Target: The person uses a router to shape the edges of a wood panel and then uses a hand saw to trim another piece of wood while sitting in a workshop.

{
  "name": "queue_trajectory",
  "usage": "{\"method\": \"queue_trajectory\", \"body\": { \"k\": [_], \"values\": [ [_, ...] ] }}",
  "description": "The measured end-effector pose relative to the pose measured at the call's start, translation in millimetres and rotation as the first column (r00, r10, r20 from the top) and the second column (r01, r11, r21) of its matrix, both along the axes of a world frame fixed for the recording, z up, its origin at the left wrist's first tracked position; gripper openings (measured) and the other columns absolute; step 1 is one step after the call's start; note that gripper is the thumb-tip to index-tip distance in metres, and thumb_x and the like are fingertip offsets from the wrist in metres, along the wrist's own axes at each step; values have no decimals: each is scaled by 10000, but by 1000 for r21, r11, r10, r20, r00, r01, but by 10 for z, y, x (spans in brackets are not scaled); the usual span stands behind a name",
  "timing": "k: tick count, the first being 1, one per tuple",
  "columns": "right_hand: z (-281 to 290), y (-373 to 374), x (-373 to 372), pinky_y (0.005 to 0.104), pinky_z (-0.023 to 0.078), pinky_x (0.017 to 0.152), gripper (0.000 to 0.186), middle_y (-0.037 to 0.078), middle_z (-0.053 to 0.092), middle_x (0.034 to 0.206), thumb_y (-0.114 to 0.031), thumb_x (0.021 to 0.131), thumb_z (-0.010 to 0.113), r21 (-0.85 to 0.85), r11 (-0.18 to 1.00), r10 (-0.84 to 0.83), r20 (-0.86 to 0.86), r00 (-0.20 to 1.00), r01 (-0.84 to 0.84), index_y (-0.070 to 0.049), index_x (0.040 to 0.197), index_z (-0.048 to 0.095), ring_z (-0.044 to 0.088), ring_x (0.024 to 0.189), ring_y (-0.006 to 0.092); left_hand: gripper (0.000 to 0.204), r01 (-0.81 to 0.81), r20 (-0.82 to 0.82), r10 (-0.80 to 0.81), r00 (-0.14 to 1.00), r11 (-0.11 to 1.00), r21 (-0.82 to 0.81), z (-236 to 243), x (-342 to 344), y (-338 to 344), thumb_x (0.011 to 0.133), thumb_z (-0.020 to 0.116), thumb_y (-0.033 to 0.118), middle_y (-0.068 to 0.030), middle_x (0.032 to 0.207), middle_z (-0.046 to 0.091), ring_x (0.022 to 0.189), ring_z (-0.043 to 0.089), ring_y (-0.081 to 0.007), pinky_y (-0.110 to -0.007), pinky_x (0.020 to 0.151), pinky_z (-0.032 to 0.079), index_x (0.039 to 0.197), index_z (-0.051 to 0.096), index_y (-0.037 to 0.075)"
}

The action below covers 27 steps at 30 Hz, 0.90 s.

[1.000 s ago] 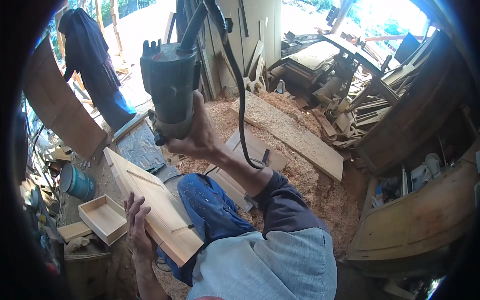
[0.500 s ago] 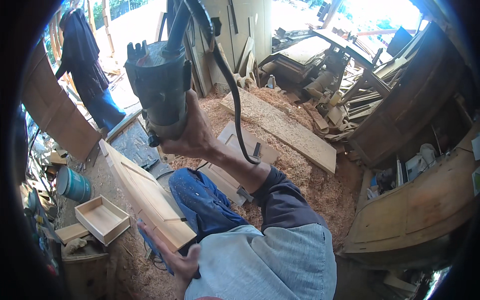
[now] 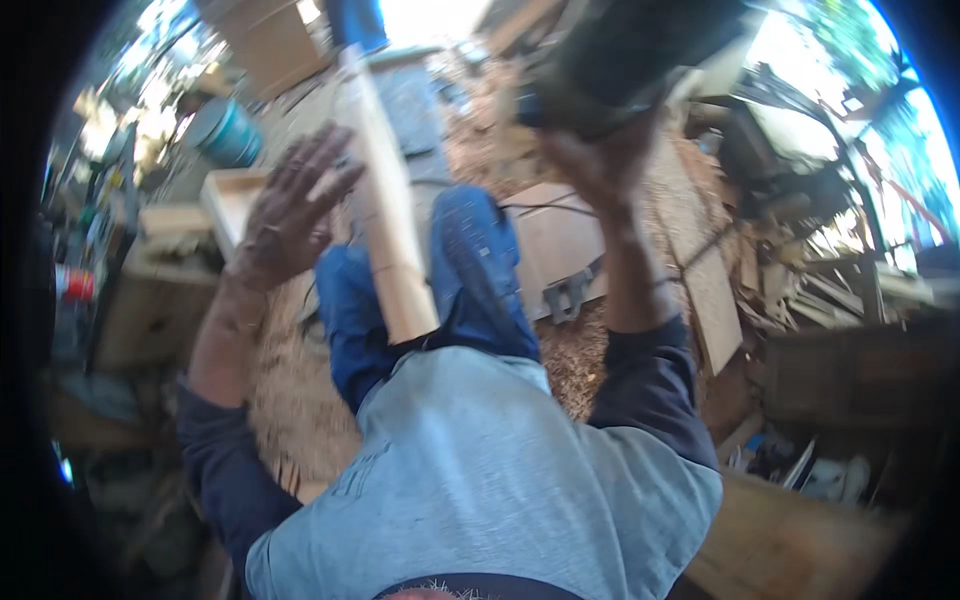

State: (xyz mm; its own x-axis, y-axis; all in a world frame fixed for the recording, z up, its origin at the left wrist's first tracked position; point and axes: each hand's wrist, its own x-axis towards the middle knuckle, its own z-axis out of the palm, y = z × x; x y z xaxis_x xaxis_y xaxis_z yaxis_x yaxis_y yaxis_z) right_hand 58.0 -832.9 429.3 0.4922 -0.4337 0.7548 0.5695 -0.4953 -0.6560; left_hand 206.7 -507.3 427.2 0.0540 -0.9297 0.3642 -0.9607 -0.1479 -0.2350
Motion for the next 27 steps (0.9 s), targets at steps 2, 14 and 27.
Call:
{"method": "queue_trajectory", "body": {
  "k": [2, 14, 27],
  "values": [
    [67, 199, -6, 395, 607, 835, 994, 155, 572, 1220, -99, 646, 871, 67, 996, 67, -5, 998, -67, -22, 1409, 240, 651, 1046, 255, 518, 85, 84, -88, 993, 996, 31, 214, 276, -290, 807, 664, 179, -159, 1384, 522, 1386, 437, -308, -513, 1214, 284, 1319, 581, 157],
    [-15, -184, -978, 406, 536, 921, 856, 158, 588, 1210, -123, 670, 865, 125, 915, -377, -79, 923, 385, -42, 1322, 317, 644, 1082, 261, 189, -124, -65, 148, 987, 952, 281, 635, 983, -56, 698, 714, 111, -117, 792, 593, 830, 613, -329, -440, 780, 482, 772, 551, 49],
    [-292, -606, -619, 417, 504, 988, 772, 130, 583, 1217, -249, 751, 839, 301, 903, -356, 122, 926, 307, -75, 1352, 386, 604, 1111, 235, 391, -713, -626, 519, 582, 696, -86, 476, 981, 507, 858, 656, 128, -242, 1000, 686, 931, 649, -373, -448, 852, 499, 1188, 607, -76]
  ]
}}
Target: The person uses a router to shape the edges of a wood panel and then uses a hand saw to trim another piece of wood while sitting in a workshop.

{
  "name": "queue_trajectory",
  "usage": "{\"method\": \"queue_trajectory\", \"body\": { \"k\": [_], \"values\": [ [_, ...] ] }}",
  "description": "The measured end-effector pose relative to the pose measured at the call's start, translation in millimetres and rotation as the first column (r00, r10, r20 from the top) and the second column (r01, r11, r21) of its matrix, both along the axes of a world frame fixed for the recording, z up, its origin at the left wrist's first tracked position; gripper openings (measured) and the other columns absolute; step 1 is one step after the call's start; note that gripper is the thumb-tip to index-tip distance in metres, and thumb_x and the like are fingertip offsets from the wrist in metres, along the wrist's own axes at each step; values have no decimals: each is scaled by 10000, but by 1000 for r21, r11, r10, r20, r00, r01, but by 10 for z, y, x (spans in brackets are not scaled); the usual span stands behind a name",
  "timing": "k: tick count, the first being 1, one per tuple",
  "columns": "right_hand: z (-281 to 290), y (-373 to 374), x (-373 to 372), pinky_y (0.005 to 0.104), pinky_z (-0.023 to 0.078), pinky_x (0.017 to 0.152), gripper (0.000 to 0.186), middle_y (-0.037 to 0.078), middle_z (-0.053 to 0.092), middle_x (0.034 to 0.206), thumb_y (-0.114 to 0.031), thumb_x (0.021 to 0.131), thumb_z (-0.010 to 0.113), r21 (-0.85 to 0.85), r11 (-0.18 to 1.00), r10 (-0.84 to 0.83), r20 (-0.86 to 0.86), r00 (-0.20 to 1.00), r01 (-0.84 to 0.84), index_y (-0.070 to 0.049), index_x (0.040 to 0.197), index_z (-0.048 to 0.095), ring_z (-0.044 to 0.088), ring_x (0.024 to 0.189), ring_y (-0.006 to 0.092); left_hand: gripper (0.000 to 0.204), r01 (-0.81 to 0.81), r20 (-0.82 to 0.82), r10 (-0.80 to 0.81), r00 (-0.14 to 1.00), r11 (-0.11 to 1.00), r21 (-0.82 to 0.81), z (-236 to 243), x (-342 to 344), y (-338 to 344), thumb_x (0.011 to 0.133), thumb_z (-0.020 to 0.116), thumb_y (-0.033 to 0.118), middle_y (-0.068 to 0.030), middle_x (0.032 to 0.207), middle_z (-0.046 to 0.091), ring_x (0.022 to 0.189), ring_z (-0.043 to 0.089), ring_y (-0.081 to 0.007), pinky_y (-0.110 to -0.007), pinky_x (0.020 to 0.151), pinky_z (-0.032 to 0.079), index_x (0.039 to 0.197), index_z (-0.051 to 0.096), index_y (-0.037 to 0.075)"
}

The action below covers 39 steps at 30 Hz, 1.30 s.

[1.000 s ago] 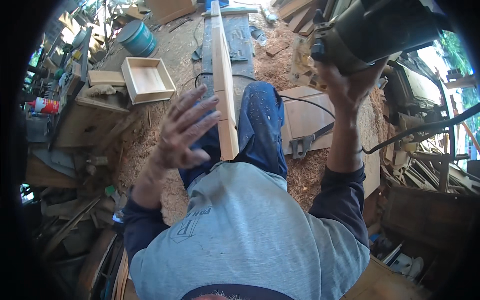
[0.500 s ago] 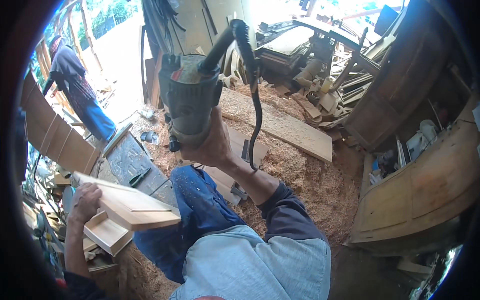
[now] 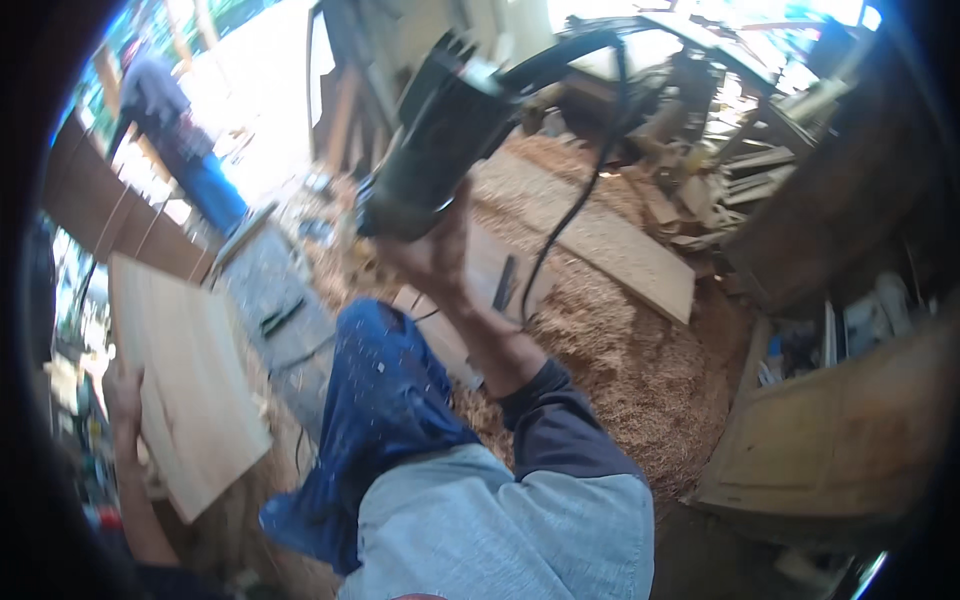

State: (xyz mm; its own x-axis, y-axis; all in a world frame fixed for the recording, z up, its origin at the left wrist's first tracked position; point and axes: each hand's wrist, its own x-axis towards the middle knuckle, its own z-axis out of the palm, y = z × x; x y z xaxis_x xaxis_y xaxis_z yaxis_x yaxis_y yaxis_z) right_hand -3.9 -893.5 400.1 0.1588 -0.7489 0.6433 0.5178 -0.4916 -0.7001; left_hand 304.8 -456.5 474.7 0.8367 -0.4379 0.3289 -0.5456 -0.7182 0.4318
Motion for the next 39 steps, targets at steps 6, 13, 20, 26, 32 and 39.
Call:
{"method": "queue_trajectory", "body": {
  "k": [6, 13, 20, 26, 32, 39],
  "values": [
    [-205, 165, 547, 438, 475, 1041, 775, 132, 574, 1221, -309, 773, 832, 29, 975, 214, 117, 970, -219, -71, 1372, 401, 577, 1138, 246, 425, -180, 46, 174, 984, 946, 271, -190, -265, -147, 799, 683, 284, -236, 885, 706, 861, 697, -341, -430, 777, 527, 1051, 670, -57],
    [-160, 495, 825, 402, 469, 1033, 946, 131, 531, 1253, -113, 733, 838, -8, 907, 419, 110, 901, -421, -67, 1467, 243, 587, 1117, 229, 442, -233, -208, 269, 940, 955, 184, -542, -811, -249, 798, 663, 328, -268, 980, 688, 938, 670, -396, -442, 829, 521, 1002, 652, -64],
    [-141, 409, 1018, 393, 556, 925, 1012, 164, 500, 1201, -255, 658, 877, -175, 916, 360, -37, 932, -361, -37, 1403, 228, 600, 1070, 260, 378, -293, -415, 247, 876, 955, -50, -270, -1222, -18, 840, 678, 191, -256, 1017, 657, 906, 669, -301, -401, 818, 532, 1072, 603, -98],
    [-23, 344, 1384, 372, 556, 942, 959, 150, 515, 1213, -206, 681, 877, -263, 940, 200, -89, 976, -217, -40, 1399, 262, 609, 1079, 250, 312, -289, -447, 225, 866, 954, -79, -297, -1407, -336, 871, 676, 151, -108, 936, 607, 844, 598, -172, -331, 753, 514, 1076, 575, -62],
    [85, 514, 1532, 339, 560, 939, 912, 136, 546, 1195, -116, 694, 879, -130, 895, 434, 38, 900, -426, -39, 1393, 297, 630, 1055, 227, 281, -293, -533, 233, 813, 956, -30, -420, -1441, -319, 858, 652, 135, -156, 975, 633, 887, 625, -222, -353, 787, 522, 1034, 596, -76],
    [147, 573, 1682, 369, 556, 935, 942, 161, 484, 1213, -354, 688, 863, -154, 890, 419, -94, 903, -429, -51, 1361, 278, 593, 1081, 268, 457, -206, -397, 166, 903, 977, -59, -726, -1451, -847, 879, 677, 288, -243, 1159, 575, 1034, 619, -375, -436, 921, 499, 1126, 580, -84]
  ]
}}
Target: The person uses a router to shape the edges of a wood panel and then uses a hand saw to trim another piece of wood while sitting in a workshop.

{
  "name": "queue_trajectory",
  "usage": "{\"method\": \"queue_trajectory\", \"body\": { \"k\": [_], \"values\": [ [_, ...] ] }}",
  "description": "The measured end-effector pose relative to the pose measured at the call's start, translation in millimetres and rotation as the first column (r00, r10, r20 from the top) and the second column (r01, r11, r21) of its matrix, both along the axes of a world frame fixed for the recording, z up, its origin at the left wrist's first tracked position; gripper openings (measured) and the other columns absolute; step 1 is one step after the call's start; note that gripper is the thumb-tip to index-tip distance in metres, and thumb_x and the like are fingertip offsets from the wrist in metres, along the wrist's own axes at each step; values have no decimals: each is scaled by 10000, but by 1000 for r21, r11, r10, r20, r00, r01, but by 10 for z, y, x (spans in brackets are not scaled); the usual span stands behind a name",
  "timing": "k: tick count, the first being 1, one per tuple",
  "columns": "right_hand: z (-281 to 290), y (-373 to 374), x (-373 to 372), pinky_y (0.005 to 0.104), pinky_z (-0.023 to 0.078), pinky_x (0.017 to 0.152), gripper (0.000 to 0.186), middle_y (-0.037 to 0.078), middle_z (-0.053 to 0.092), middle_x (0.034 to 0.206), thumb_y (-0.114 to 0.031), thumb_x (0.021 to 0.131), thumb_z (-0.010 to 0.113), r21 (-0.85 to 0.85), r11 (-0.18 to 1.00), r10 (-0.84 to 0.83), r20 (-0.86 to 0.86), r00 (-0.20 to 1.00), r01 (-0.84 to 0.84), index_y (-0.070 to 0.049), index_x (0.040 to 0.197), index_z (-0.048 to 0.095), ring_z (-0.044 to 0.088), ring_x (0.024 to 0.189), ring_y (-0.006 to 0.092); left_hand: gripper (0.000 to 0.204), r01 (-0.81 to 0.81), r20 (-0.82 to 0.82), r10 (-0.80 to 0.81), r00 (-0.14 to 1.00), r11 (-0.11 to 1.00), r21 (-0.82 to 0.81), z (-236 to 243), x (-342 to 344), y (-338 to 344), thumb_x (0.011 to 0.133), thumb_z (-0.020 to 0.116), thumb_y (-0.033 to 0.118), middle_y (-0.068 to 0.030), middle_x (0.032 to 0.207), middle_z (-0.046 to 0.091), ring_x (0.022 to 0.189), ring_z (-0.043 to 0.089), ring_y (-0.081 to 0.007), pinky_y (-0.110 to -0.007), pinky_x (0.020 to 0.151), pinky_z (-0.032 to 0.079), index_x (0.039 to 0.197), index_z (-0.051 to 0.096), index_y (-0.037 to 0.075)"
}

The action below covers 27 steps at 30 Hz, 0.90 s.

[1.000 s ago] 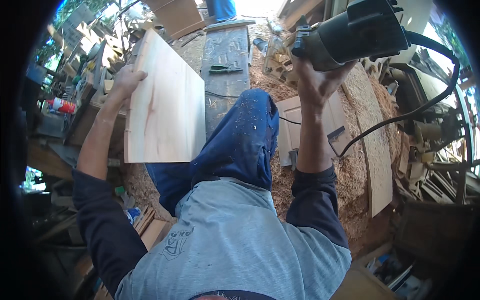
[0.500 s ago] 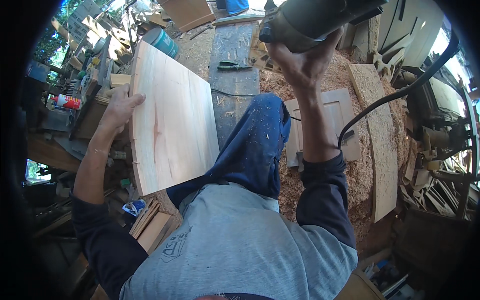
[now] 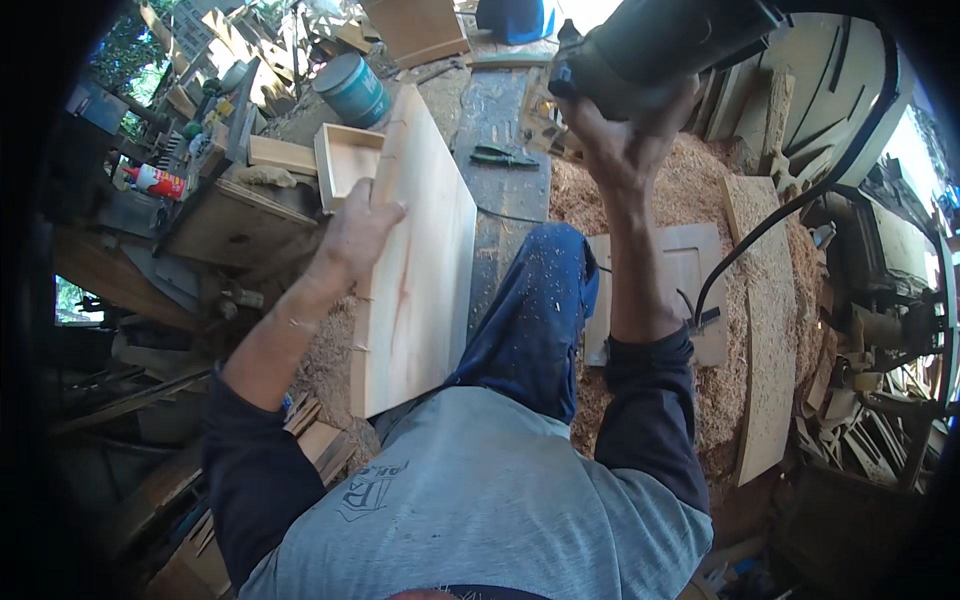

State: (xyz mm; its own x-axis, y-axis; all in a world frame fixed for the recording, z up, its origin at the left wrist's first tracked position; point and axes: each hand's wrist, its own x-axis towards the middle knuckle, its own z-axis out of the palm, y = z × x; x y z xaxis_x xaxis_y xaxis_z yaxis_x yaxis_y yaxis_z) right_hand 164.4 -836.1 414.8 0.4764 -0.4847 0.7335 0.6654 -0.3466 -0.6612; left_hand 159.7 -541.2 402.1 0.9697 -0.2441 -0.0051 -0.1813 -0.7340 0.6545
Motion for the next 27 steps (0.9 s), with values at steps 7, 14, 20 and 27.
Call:
{"method": "queue_trajectory", "body": {
  "k": [7, 14, 20, 27],
  "values": [
    [338, 323, 256, 383, 578, 907, 928, 159, 587, 1149, -293, 660, 885, -86, 994, 57, -169, 984, -73, -60, 1355, 316, 626, 1060, 261, 698, -51, -21, 47, 999, 953, -299, -157, 151, -98, 914, 683, 381, -281, 1325, 439, 1241, 493, -401, -424, 1081, 392, 1348, 432, -105],
    [267, 1040, 730, 388, 570, 902, 916, 159, 577, 1184, -230, 659, 865, -111, 962, 226, -184, 957, -248, -47, 1367, 313, 643, 1053, 263, 714, 48, -64, -89, 994, 880, -472, -285, 405, -29, 951, 639, 467, -227, 1259, 482, 1206, 493, -318, -402, 1055, 390, 1356, 428, -82],
    [163, 1375, 912, 369, 566, 884, 874, 139, 587, 1163, -218, 662, 868, -207, 932, 254, -212, 944, -298, -60, 1335, 333, 647, 1034, 243, 656, 35, -80, -92, 992, 842, -539, -332, 568, 10, 994, 531, 551, -154, 1137, 578, 1033, 567, -224, -366, 932, 442, 1333, 498, -9],
    [156, 1503, 1029, 357, 568, 887, 938, 117, 588, 1146, -336, 661, 898, -199, 915, 299, -254, 920, -352, -50, 1345, 324, 651, 1011, 228, 706, -12, -163, -119, 979, 770, -638, -413, 769, -32, 1005, 410, 602, -321, 1191, 507, 1180, 479, -460, -503, 1016, 398, 1135, 520, -84]
  ]
}}
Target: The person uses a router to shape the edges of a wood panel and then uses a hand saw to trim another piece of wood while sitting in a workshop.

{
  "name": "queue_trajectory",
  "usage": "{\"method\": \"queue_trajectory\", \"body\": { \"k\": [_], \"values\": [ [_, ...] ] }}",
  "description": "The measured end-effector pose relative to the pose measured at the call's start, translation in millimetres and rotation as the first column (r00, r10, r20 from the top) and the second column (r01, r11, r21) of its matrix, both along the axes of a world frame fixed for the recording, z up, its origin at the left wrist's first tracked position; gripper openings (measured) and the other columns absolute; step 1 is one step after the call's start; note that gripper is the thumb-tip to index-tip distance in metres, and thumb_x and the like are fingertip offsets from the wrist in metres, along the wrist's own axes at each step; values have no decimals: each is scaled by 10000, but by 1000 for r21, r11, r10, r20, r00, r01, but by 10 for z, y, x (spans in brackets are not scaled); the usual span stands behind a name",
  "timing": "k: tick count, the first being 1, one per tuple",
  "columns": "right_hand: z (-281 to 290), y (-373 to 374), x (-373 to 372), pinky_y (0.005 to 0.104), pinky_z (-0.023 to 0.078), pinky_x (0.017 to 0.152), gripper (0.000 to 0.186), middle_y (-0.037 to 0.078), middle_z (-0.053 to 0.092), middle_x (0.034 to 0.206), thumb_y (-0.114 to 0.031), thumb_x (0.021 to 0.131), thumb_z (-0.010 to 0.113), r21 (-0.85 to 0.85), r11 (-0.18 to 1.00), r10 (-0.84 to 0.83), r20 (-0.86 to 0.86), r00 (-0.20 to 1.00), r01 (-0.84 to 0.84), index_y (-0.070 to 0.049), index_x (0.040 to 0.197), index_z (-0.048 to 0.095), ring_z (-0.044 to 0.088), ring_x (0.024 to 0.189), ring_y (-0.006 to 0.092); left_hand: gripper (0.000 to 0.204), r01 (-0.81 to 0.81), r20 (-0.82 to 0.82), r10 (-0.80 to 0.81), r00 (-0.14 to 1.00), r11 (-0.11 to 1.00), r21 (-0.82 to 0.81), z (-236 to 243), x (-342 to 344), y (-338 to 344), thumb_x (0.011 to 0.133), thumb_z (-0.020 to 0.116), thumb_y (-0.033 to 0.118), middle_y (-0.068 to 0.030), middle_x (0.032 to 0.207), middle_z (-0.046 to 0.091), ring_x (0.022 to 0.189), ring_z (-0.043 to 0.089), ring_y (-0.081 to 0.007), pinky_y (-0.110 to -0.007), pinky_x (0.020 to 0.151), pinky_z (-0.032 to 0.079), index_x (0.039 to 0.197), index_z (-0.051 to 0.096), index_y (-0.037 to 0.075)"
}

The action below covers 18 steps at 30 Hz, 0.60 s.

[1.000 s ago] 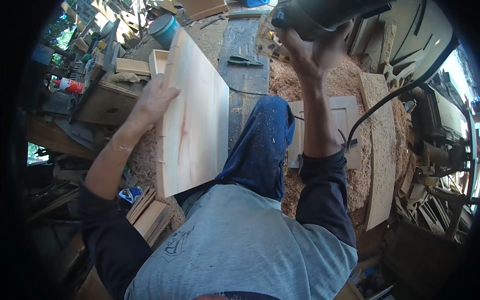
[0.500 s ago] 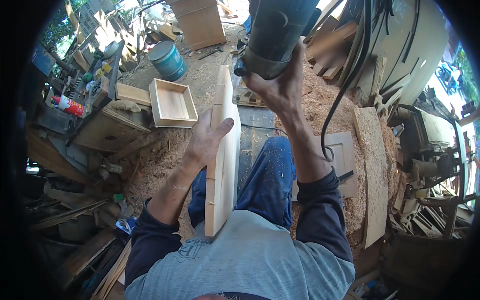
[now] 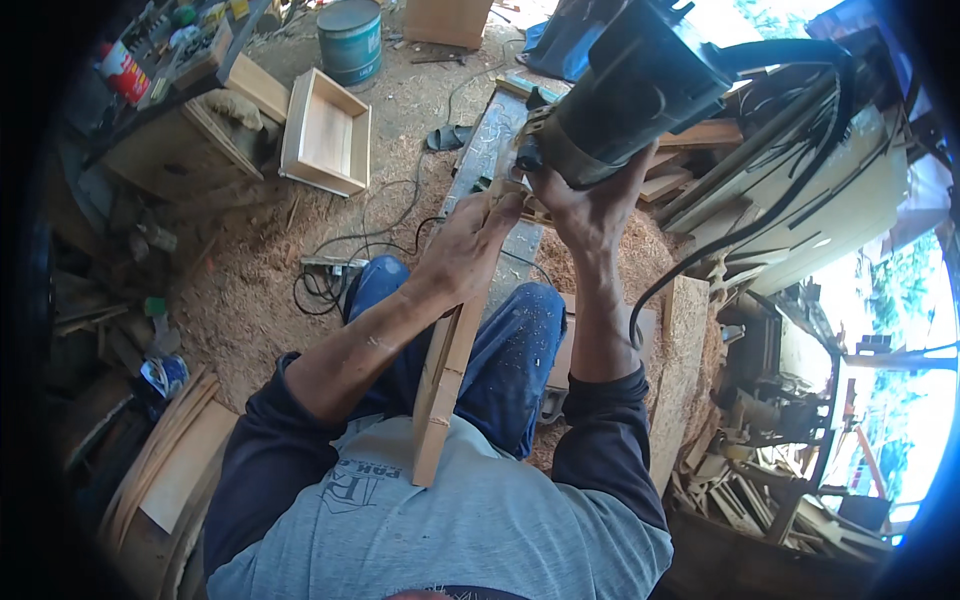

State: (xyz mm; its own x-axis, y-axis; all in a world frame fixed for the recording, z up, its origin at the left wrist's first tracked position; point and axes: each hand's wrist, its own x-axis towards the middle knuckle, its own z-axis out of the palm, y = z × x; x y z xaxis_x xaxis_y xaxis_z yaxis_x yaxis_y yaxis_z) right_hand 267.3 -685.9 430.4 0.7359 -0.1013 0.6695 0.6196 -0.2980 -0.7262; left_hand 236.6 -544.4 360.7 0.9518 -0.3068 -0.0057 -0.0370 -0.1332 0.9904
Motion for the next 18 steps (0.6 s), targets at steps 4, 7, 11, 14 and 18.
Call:
{"method": "queue_trajectory", "body": {
  "k": [4, 7, 11, 14, 18],
  "values": [
    [-19, -22, 46, 361, 559, 906, 1022, 125, 593, 1159, -349, 636, 913, 13, 1000, 16, -9, 1000, -16, -43, 1394, 301, 654, 1019, 230, 695, -46, 41, 42, 998, 993, 107, 69, -67, -10, 1011, 378, 602, -300, 1209, 523, 1224, 468, -435, -540, 1018, 391, 1116, 535, -67],
    [-41, -14, 105, 357, 555, 911, 1023, 124, 596, 1155, -370, 632, 916, -16, 1000, 9, 25, 1000, -8, -37, 1386, 310, 656, 1008, 230, 692, -12, 25, 9, 1000, 992, 129, 100, -94, 46, 1017, 359, 592, -284, 1216, 533, 1233, 469, -428, -556, 1029, 379, 1162, 530, -63],
    [-15, 60, 149, 352, 554, 902, 1032, 119, 607, 1136, -387, 630, 916, -40, 998, 48, 31, 998, -46, -19, 1379, 309, 657, 995, 223, 653, -35, 185, -11, 983, 970, 239, -224, -64, -38, 1032, 350, 553, -265, 1223, 538, 1235, 467, -437, -554, 1034, 386, 1230, 501, -50],
    [-48, 111, 202, 351, 547, 899, 1011, 113, 611, 1127, -376, 630, 912, 1, 996, 93, 32, 995, -93, -15, 1364, 318, 655, 994, 217, 328, -245, 429, 84, 899, 911, 333, -363, -7, -69, 1063, 435, 272, -221, 1081, 600, 1047, 586, -407, -514, 954, 417, 1307, 512, 66],
    [-56, 27, 259, 349, 535, 909, 980, 103, 610, 1116, -343, 626, 906, -17, 996, 93, 61, 994, -92, -17, 1349, 330, 651, 986, 206, 403, 73, 186, -142, 972, 938, 338, 141, 48, 87, 1057, 406, 337, -247, 1137, 561, 1114, 535, -428, -562, 966, 418, 1300, 494, 27]
  ]
}}
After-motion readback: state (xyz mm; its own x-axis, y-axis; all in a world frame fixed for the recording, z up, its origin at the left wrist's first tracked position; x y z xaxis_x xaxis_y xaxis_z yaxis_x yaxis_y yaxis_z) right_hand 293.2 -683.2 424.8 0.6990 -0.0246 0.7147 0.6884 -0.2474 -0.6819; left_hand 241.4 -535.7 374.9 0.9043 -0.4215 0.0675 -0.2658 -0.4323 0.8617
